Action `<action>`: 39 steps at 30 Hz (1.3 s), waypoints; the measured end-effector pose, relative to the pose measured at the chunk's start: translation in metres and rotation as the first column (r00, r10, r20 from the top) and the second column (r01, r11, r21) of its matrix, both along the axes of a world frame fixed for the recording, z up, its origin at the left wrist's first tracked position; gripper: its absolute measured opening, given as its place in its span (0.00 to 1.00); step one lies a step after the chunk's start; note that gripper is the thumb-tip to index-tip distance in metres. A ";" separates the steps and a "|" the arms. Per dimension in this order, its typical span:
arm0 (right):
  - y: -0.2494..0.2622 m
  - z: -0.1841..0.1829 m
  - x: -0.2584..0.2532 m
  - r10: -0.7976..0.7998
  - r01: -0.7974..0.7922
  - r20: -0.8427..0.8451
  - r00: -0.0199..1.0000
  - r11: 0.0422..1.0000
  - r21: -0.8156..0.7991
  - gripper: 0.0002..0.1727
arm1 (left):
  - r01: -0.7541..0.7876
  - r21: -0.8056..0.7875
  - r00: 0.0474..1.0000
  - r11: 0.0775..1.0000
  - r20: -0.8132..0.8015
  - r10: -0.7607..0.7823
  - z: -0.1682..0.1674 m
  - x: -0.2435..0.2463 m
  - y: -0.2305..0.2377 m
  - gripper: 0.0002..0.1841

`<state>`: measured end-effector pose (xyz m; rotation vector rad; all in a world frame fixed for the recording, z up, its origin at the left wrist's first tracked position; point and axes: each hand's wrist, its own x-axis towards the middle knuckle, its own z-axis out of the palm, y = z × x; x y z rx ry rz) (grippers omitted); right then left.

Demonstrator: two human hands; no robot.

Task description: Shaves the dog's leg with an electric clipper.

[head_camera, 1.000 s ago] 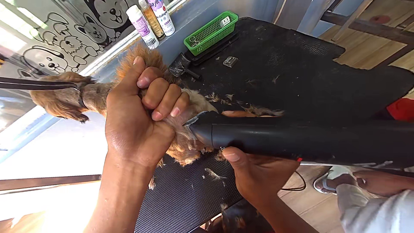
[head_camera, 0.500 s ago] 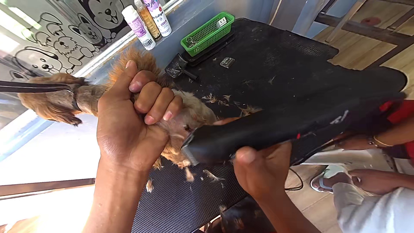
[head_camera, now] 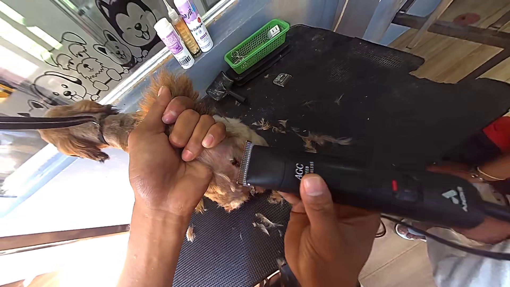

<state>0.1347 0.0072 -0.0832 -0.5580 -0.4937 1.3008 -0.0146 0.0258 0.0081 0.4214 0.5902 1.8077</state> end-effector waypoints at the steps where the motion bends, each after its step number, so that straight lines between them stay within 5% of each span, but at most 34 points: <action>1: -0.002 0.000 -0.004 -0.013 0.013 0.001 1.000 1.000 -0.008 0.27 | 0.001 -0.001 1.000 1.000 0.000 -0.001 0.000 0.000 0.000 0.33; 39: -0.011 -0.012 -0.033 -0.071 0.075 -0.045 0.996 0.994 0.075 0.20 | -0.055 -0.055 0.998 0.997 -0.035 0.053 0.000 0.005 -0.002 0.32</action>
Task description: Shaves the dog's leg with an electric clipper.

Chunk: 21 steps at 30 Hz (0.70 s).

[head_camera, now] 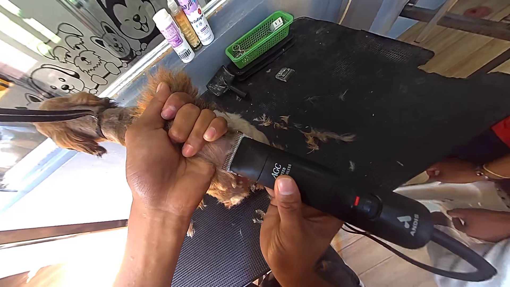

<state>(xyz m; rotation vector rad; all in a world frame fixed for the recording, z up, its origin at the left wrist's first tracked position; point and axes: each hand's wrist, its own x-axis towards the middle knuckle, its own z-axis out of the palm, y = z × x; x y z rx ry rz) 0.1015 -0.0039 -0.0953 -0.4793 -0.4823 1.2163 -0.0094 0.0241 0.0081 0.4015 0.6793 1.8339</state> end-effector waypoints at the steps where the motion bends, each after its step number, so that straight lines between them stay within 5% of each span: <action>1: 0.000 0.002 -0.001 -0.003 0.003 -0.004 1.000 1.000 -0.004 0.21 | 0.000 0.005 1.000 1.000 0.002 0.000 0.000 0.000 0.000 0.32; 14: -0.004 0.008 -0.006 0.026 -0.028 -0.048 0.999 0.999 -0.043 0.21 | -0.008 -0.004 0.999 1.000 -0.034 0.008 -0.001 -0.001 0.002 0.31; 21: 0.014 -0.004 0.028 0.469 -0.482 -0.307 0.828 0.875 0.037 0.20 | -0.017 0.057 0.999 0.998 0.032 0.015 -0.001 -0.007 -0.001 0.31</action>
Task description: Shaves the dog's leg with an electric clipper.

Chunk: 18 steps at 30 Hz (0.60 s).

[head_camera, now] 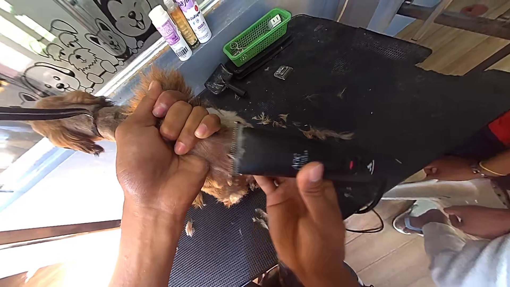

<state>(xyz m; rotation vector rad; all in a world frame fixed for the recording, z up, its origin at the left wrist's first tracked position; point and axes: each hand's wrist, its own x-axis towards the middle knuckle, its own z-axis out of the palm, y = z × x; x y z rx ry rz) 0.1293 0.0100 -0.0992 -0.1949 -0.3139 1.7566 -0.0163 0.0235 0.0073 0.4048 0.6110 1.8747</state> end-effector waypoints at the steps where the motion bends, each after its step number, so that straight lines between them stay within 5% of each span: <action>1: 0.007 -0.006 0.009 0.039 -0.040 0.007 0.999 0.998 0.049 0.20 | 0.008 -0.005 1.000 1.000 0.011 -0.008 0.000 -0.002 -0.001 0.31; 9: 0.055 -0.030 0.055 -0.157 -0.022 0.334 0.929 0.880 0.474 0.32 | 0.050 -0.034 0.999 0.998 0.014 -0.050 0.005 -0.010 0.000 0.33; 18: 0.074 -0.007 0.032 -0.353 0.043 0.312 0.882 0.721 0.692 0.30 | 0.098 -0.020 0.995 0.995 0.036 -0.097 0.005 -0.013 0.002 0.31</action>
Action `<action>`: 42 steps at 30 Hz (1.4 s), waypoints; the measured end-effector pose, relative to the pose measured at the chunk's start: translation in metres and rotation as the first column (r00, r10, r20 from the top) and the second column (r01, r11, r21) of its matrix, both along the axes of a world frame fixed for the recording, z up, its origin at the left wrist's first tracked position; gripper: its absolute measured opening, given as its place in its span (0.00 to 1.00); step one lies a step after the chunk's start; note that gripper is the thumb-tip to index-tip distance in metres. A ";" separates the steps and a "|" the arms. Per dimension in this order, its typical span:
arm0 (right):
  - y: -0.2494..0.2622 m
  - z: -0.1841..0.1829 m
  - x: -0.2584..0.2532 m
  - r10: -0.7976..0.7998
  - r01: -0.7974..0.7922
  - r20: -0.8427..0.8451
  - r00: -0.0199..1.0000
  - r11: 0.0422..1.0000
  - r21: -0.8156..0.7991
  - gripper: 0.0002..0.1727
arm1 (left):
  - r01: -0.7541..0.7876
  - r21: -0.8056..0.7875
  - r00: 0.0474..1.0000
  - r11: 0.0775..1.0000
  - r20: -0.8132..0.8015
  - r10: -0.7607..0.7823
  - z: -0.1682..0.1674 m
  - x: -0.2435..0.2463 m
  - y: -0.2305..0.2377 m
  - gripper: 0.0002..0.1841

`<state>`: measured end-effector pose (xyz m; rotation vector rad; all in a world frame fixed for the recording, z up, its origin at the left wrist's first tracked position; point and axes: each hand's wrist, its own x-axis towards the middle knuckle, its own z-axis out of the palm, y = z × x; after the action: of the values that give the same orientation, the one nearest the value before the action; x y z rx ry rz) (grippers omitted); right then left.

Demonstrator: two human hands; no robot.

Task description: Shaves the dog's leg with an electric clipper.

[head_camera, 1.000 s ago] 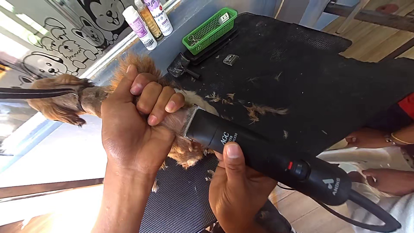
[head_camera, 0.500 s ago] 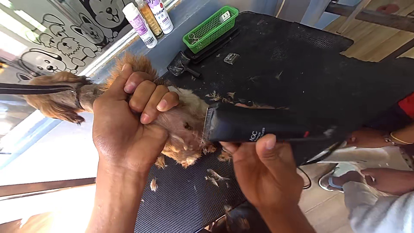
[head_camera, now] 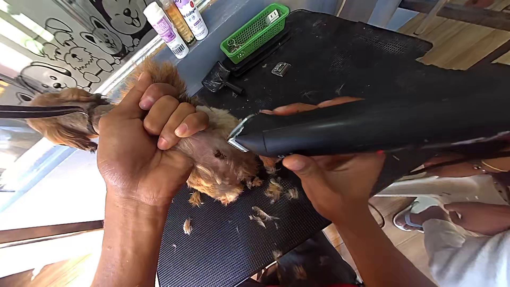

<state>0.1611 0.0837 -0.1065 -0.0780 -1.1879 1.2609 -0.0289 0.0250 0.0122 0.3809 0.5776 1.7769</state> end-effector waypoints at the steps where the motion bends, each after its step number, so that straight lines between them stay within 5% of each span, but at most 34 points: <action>1: 0.003 -0.001 -0.003 0.014 -0.014 0.000 1.000 1.000 0.017 0.30 | -0.004 -0.005 1.000 1.000 -0.002 0.004 0.000 0.000 0.000 0.31; 14: 0.012 -0.011 -0.011 0.246 -0.244 -0.055 0.968 0.969 0.033 0.28 | 0.011 0.014 1.000 1.000 -0.017 -0.011 -0.001 0.000 0.003 0.31; 25: 0.021 -0.006 0.001 0.365 -0.370 0.063 0.929 0.922 0.115 0.32 | -0.032 -0.012 0.998 0.999 0.046 0.033 0.000 -0.001 0.006 0.30; 30: 0.033 -0.003 0.000 0.257 -0.250 -0.021 0.966 0.954 0.166 0.35 | -0.043 -0.023 0.997 0.999 0.061 0.045 -0.001 -0.001 0.008 0.29; 42: 0.030 0.000 0.000 0.198 -0.238 0.153 0.968 0.919 0.315 0.34 | -0.067 -0.029 0.995 0.997 0.076 0.069 -0.001 -0.003 0.010 0.27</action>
<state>0.1613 0.1133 -0.1061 0.2387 -1.5316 1.2439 -0.0318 0.0350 0.0109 0.2760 0.5641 1.8394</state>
